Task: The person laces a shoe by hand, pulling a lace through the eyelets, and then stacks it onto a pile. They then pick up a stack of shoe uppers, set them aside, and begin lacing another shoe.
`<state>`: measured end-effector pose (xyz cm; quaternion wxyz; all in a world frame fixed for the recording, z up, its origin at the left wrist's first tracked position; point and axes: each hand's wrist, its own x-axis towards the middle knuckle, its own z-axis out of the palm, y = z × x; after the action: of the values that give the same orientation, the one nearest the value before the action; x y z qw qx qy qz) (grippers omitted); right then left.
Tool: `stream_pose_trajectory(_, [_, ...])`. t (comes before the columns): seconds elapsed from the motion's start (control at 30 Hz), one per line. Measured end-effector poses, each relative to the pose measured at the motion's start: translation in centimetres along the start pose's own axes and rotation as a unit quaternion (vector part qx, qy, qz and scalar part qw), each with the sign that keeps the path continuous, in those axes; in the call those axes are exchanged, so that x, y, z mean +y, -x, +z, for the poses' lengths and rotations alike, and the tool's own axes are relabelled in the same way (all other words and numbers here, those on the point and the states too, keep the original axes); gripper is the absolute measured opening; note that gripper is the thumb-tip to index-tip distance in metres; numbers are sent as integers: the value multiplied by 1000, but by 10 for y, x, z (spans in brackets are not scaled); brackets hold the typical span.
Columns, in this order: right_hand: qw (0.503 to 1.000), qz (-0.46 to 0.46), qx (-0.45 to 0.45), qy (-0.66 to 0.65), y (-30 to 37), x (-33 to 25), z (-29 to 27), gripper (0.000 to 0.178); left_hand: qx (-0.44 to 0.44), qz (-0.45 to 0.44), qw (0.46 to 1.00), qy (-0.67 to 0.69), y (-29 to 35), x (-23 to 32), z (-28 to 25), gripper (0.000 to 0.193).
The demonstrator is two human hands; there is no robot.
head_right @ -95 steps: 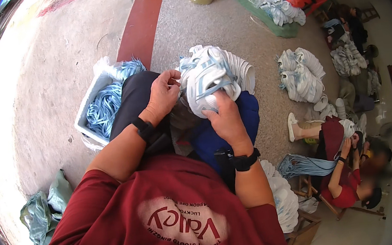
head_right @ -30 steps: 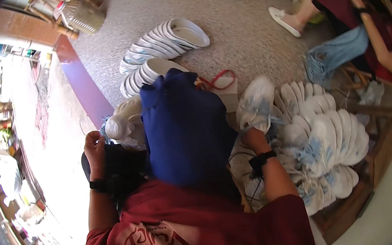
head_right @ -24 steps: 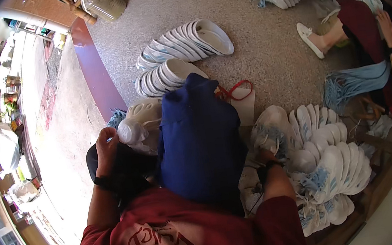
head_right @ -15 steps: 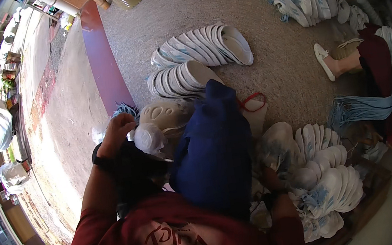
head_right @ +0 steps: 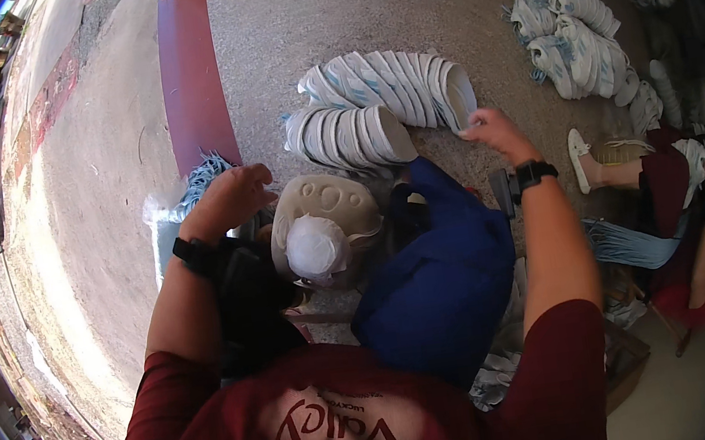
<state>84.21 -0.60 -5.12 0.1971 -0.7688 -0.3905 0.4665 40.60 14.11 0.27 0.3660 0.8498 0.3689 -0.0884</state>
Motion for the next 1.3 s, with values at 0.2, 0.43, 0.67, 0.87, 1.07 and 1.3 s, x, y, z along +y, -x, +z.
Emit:
stream_pose_trajectory(0.2, [982,4,25,188,-105,-72,115,95,39,35,998,24,5,-15,-1,25])
stream_pose_trajectory(0.43, [987,132,95,-17,-141,-40,201,98,76,71,994,24,9,-19,-10,23])
stream_pose_trajectory(0.67, [974,124,111,154,-137,-80,222,114,23,32,998,49,9,-5,-22,27])
stream_pose_trajectory(0.87, [986,148,79,-18,-179,-29,217,100,70,64,992,82,-2,0,-14,18])
stream_pose_trajectory(1.07, [982,115,137,-67,-171,-15,233,82,-53,-29,997,44,-12,-6,-10,29])
stream_pose_trajectory(1.3, [938,56,67,-336,-169,21,228,66,-93,-28,993,74,-78,-33,-5,60])
